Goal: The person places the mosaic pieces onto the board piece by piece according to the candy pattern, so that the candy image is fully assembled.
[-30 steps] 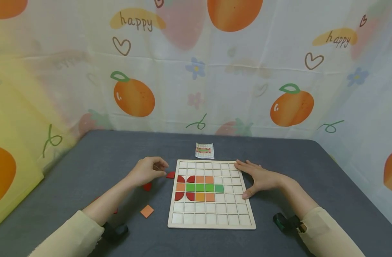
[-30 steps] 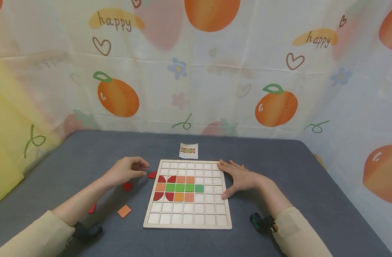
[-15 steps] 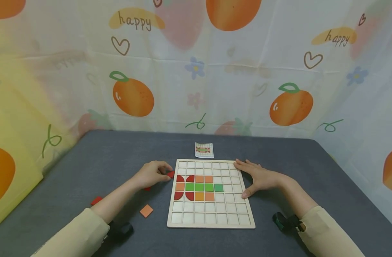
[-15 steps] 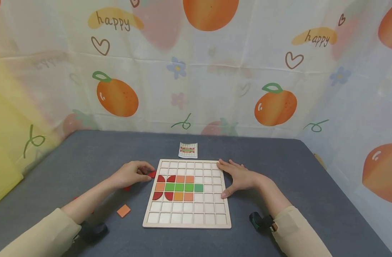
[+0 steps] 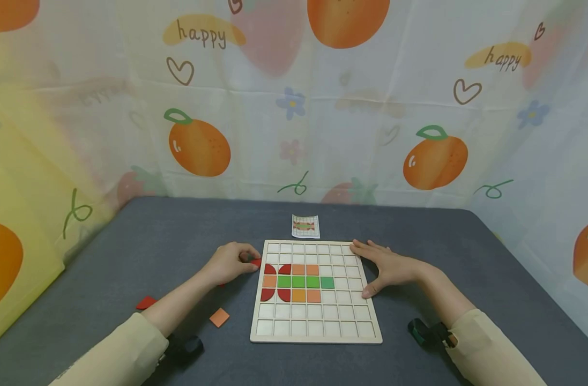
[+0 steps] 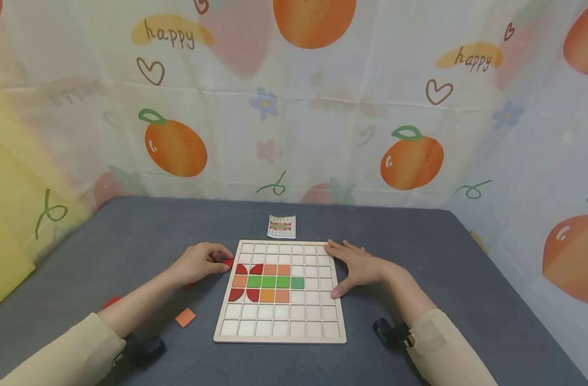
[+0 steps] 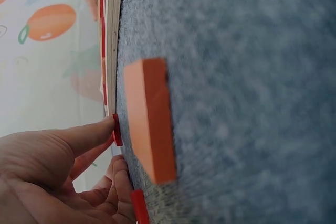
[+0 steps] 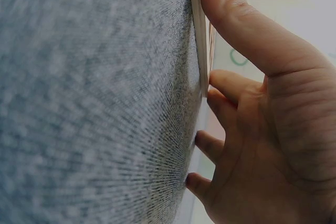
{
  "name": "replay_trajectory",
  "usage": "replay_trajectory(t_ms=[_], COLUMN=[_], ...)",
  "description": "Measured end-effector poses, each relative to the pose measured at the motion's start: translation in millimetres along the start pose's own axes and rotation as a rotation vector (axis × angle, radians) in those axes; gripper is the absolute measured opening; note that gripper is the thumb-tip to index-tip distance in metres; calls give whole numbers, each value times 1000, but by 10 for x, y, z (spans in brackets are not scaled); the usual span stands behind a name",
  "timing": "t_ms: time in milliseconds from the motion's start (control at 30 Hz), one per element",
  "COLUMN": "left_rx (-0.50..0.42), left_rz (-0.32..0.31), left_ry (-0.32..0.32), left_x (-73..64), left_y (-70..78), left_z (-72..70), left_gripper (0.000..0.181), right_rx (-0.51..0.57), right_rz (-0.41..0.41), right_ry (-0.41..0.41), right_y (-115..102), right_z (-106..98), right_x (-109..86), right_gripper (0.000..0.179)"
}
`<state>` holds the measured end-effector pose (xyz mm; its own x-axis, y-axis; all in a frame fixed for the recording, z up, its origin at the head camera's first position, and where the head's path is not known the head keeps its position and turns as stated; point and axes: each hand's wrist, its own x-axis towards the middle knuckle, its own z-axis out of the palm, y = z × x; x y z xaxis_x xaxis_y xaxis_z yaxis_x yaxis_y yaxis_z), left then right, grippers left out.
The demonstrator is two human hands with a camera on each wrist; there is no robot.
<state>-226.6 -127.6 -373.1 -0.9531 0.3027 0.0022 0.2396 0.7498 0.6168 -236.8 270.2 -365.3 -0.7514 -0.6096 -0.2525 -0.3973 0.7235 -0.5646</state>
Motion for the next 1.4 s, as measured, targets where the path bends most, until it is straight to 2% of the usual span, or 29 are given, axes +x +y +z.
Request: replay_trajectory(t_ms=[367,733,967,1100,1400], left_rx=[-8,-73,-88,-108,-224], left_rz=[-34,-66,-57,-44,-8], left_ry=[18,53,114,130,35], left_x=[4,-7,34,73,138], left_y=[35,57,66,133,457], left_z=[15,21,34,51,222], left_gripper=[18,17,11,11,8], right_rx=[0,-11,-17,-20,-20], right_rz=[9,9,13,17,14], right_ry=[0,-2,-1,1,-1], right_y=[-9,-3,0,15,28], right_z=[5,3,6,8,5], right_x=[-6,1,8,14,13], right_gripper=[118,118,118,118,118])
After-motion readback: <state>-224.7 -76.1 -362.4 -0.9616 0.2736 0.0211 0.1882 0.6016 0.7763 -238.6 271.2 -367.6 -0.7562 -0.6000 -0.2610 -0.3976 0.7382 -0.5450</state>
